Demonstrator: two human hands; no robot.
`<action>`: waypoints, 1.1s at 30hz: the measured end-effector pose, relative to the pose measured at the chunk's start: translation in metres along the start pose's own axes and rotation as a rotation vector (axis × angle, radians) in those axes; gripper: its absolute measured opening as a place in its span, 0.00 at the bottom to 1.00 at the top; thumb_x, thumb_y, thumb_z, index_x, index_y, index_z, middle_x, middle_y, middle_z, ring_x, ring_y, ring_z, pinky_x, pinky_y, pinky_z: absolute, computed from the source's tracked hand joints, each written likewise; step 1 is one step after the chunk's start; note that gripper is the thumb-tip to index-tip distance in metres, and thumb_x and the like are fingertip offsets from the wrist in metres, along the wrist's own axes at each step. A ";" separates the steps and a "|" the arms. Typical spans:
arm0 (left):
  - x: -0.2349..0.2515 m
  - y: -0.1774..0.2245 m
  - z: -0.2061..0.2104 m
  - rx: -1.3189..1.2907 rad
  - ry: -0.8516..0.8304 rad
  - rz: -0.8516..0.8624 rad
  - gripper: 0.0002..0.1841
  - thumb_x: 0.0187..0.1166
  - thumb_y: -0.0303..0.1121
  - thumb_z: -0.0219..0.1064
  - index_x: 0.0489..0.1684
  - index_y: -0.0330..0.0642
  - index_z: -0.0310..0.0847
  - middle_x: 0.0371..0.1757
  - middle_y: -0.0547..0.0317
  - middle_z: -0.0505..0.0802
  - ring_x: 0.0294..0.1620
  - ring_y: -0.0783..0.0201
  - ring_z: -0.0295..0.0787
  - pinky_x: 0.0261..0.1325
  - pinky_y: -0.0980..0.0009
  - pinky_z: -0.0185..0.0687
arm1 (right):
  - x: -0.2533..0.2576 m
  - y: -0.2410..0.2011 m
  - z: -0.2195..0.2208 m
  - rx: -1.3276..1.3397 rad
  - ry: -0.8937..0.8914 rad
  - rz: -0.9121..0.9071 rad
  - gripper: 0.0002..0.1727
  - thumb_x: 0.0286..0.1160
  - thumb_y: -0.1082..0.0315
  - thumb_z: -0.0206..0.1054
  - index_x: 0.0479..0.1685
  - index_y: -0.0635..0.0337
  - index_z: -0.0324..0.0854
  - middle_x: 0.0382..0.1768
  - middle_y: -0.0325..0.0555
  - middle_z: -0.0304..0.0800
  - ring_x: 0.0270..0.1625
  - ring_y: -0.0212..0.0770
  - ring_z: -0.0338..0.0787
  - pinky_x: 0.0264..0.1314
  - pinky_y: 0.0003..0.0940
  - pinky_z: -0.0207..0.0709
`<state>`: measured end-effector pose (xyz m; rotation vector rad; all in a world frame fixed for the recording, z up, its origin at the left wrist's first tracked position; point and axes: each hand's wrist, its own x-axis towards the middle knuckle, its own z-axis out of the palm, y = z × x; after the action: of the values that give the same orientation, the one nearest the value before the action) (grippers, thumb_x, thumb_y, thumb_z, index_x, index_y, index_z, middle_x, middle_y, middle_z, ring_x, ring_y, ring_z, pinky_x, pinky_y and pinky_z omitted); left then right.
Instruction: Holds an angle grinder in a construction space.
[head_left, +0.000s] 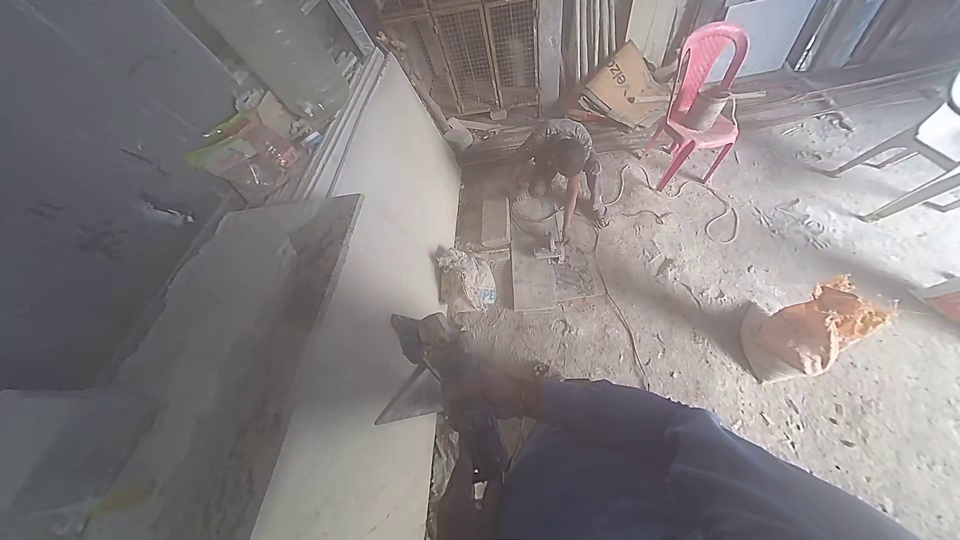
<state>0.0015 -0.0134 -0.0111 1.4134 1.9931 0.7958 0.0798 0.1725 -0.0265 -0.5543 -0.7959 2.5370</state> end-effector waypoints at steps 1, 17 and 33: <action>0.000 -0.007 0.002 -0.011 0.010 0.019 0.33 0.73 0.31 0.74 0.78 0.24 0.71 0.61 0.42 0.93 0.58 0.65 0.94 0.66 0.67 0.89 | 0.001 0.000 0.000 0.002 -0.002 0.000 0.16 0.62 0.64 0.71 0.48 0.57 0.77 0.29 0.45 0.91 0.29 0.41 0.93 0.37 0.40 0.90; 0.009 -0.005 0.000 -0.022 -0.021 0.020 0.34 0.73 0.30 0.72 0.80 0.23 0.69 0.61 0.42 0.93 0.57 0.63 0.94 0.65 0.64 0.89 | 0.006 -0.003 -0.003 0.004 0.000 -0.005 0.15 0.63 0.64 0.70 0.47 0.58 0.77 0.29 0.46 0.92 0.30 0.43 0.93 0.37 0.40 0.90; 0.009 -0.003 0.003 -0.033 -0.022 0.043 0.35 0.74 0.30 0.71 0.81 0.22 0.67 0.62 0.41 0.92 0.57 0.64 0.95 0.64 0.66 0.90 | 0.001 -0.007 -0.003 -0.005 0.009 -0.011 0.17 0.62 0.63 0.72 0.47 0.58 0.77 0.29 0.46 0.91 0.30 0.42 0.93 0.38 0.40 0.90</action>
<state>-0.0008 -0.0056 -0.0157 1.4440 1.9306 0.8252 0.0827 0.1792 -0.0253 -0.5605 -0.8001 2.5215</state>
